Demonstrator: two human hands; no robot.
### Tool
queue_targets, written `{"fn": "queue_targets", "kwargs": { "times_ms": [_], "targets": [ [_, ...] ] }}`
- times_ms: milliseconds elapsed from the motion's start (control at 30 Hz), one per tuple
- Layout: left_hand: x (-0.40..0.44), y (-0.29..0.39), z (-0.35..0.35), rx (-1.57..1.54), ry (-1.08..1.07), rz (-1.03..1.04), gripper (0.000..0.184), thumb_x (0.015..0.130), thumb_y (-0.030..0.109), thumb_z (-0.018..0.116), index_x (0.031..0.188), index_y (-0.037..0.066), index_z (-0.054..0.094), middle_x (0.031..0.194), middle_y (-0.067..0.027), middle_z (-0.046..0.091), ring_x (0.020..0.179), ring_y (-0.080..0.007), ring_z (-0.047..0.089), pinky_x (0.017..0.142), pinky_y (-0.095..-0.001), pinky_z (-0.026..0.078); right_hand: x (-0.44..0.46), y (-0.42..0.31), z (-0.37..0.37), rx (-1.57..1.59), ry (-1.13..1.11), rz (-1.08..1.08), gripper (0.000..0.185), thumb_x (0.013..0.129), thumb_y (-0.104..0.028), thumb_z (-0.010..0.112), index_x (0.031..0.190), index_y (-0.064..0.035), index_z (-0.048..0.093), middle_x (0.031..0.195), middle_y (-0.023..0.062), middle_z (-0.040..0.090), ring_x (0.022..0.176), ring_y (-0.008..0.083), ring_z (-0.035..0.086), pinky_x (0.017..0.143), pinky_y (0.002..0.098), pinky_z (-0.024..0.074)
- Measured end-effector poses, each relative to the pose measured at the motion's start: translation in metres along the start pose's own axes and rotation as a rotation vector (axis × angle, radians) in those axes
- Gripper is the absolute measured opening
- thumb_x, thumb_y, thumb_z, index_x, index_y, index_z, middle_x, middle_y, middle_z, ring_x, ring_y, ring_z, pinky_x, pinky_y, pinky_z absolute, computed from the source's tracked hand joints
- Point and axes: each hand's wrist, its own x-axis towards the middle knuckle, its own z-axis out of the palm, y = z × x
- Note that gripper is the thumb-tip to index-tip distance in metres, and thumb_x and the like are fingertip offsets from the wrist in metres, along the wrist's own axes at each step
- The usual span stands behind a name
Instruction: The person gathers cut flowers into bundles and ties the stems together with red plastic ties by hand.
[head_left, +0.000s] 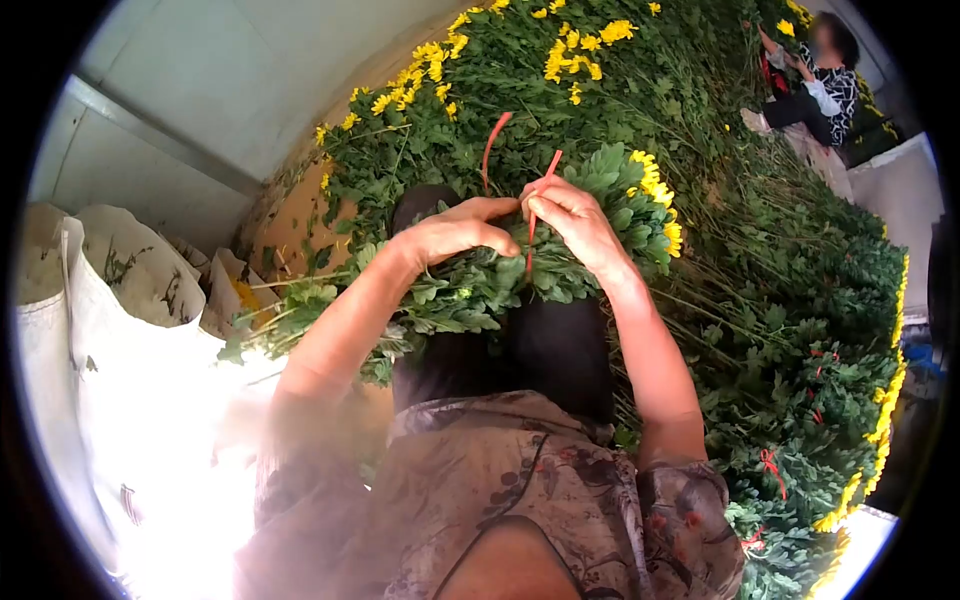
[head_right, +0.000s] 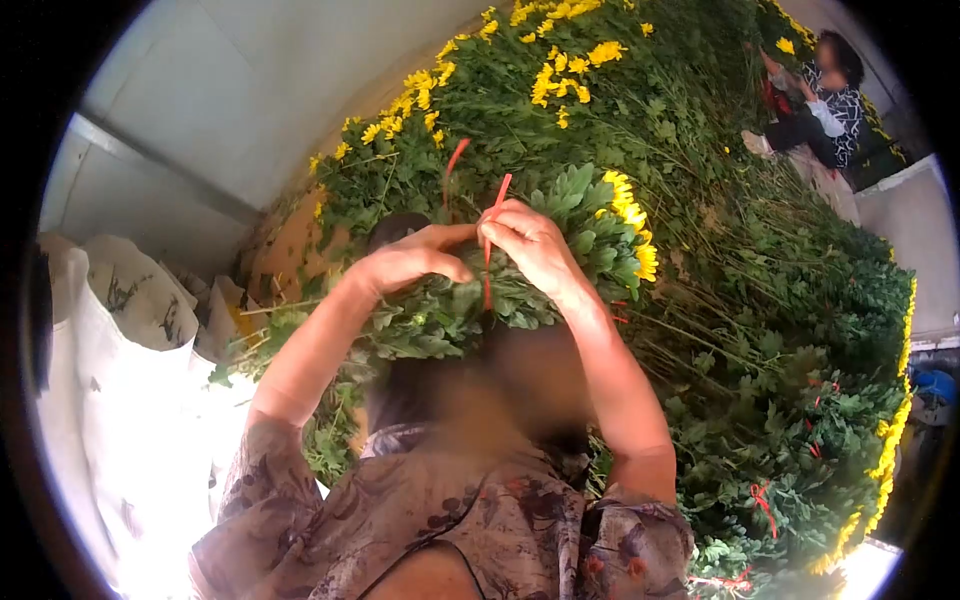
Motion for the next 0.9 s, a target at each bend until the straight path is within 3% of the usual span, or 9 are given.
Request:
{"fn": "queue_targets", "kwargs": {
  "times_ms": [67, 100, 200, 333, 400, 467, 633, 733, 900],
  "targets": [
    [-0.008, 0.008, 0.010, 0.099, 0.026, -0.049, 0.062, 0.083, 0.035, 0.064, 0.133, 0.002, 0.046, 0.109, -0.0084, 0.059, 0.099, -0.0162, 0.051, 0.089, -0.0306, 0.040, 0.000, 0.006, 0.000, 0.028, -0.005, -0.002, 0.022, 0.092, -0.017, 0.055, 0.081, 0.0001, 0.062, 0.101, 0.0023, 0.054, 0.093, 0.0122, 0.052, 0.084, 0.0279, 0.0418],
    [-0.009, 0.012, 0.019, 0.304, 0.091, -0.072, 0.060, 0.086, 0.044, 0.061, 0.124, -0.002, 0.050, 0.108, -0.0200, 0.060, 0.100, -0.0273, 0.058, 0.090, -0.0346, 0.043, -0.001, 0.007, 0.002, 0.016, -0.001, 0.008, 0.020, 0.091, -0.018, 0.056, 0.082, -0.0011, 0.063, 0.098, 0.0017, 0.055, 0.090, 0.0119, 0.053, 0.081, 0.0270, 0.0426],
    [0.000, -0.011, 0.036, 0.668, 0.312, 0.126, 0.036, 0.094, 0.033, 0.051, 0.092, -0.002, 0.053, 0.080, -0.0230, 0.057, 0.079, -0.0407, 0.057, 0.070, -0.0447, 0.046, 0.000, 0.001, 0.009, -0.052, 0.029, 0.059, 0.020, 0.090, -0.022, 0.058, 0.087, -0.0041, 0.065, 0.093, 0.0012, 0.059, 0.084, 0.0115, 0.055, 0.075, 0.0257, 0.0443],
    [0.000, -0.016, 0.036, 0.725, 0.361, 0.160, 0.025, 0.093, 0.021, 0.053, 0.093, -0.003, 0.054, 0.075, -0.0230, 0.056, 0.072, -0.0380, 0.057, 0.065, -0.0426, 0.045, 0.016, -0.035, 0.006, 0.053, 0.041, 0.241, 0.024, 0.091, -0.022, 0.056, 0.110, -0.0103, 0.063, 0.084, -0.0020, 0.063, 0.073, 0.0093, 0.053, 0.063, 0.0253, 0.0438],
    [0.000, -0.015, 0.035, 0.671, 0.380, 0.170, 0.023, 0.093, 0.019, 0.054, 0.094, -0.003, 0.056, 0.073, -0.0215, 0.057, 0.071, -0.0375, 0.057, 0.065, -0.0422, 0.046, 0.025, -0.037, 0.011, -0.419, -0.111, 0.276, 0.027, 0.089, -0.020, 0.057, 0.115, -0.0149, 0.062, 0.087, 0.0024, 0.064, 0.073, 0.0110, 0.055, 0.063, 0.0269, 0.0456],
    [0.000, -0.015, 0.037, 0.630, 0.354, 0.125, 0.020, 0.093, 0.017, 0.054, 0.096, -0.003, 0.057, 0.074, -0.0214, 0.058, 0.072, -0.0373, 0.058, 0.064, -0.0418, 0.046, 0.030, -0.022, 0.018, -0.701, -0.117, -0.112, 0.022, 0.086, -0.017, 0.057, 0.106, -0.0130, 0.066, 0.088, 0.0076, 0.065, 0.075, 0.0137, 0.059, 0.071, 0.0278, 0.0468],
    [0.000, -0.023, 0.037, 0.735, 0.440, 0.351, 0.021, 0.092, 0.020, 0.052, 0.099, 0.000, 0.055, 0.082, -0.0207, 0.060, 0.078, -0.0392, 0.059, 0.067, -0.0440, 0.048, 0.027, -0.039, 0.021, -0.351, -0.074, 0.243, 0.020, 0.087, -0.023, 0.057, 0.092, -0.0086, 0.070, 0.096, 0.0092, 0.062, 0.093, 0.0198, 0.061, 0.077, 0.0310, 0.0470],
    [-0.003, -0.020, 0.036, 0.726, 0.388, 0.281, 0.021, 0.090, 0.018, 0.055, 0.103, 0.001, 0.055, 0.089, -0.0201, 0.060, 0.083, -0.0395, 0.058, 0.070, -0.0451, 0.048, 0.014, -0.024, 0.032, -0.272, 0.204, -0.035, 0.017, 0.087, -0.020, 0.059, 0.089, -0.0070, 0.070, 0.100, 0.0072, 0.056, 0.092, 0.0183, 0.059, 0.077, 0.0304, 0.0472],
    [-0.019, -0.004, 0.041, 0.909, 0.490, 0.486, 0.029, 0.085, 0.010, 0.059, 0.113, 0.005, 0.058, 0.109, -0.0155, 0.059, 0.099, -0.0337, 0.058, 0.084, -0.0442, 0.047, 0.000, -0.015, 0.030, 0.247, 0.311, 0.066, 0.022, 0.094, -0.019, 0.054, 0.097, -0.0029, 0.067, 0.099, 0.0036, 0.055, 0.083, 0.0075, 0.055, 0.069, 0.0226, 0.0461]
  ]
}}
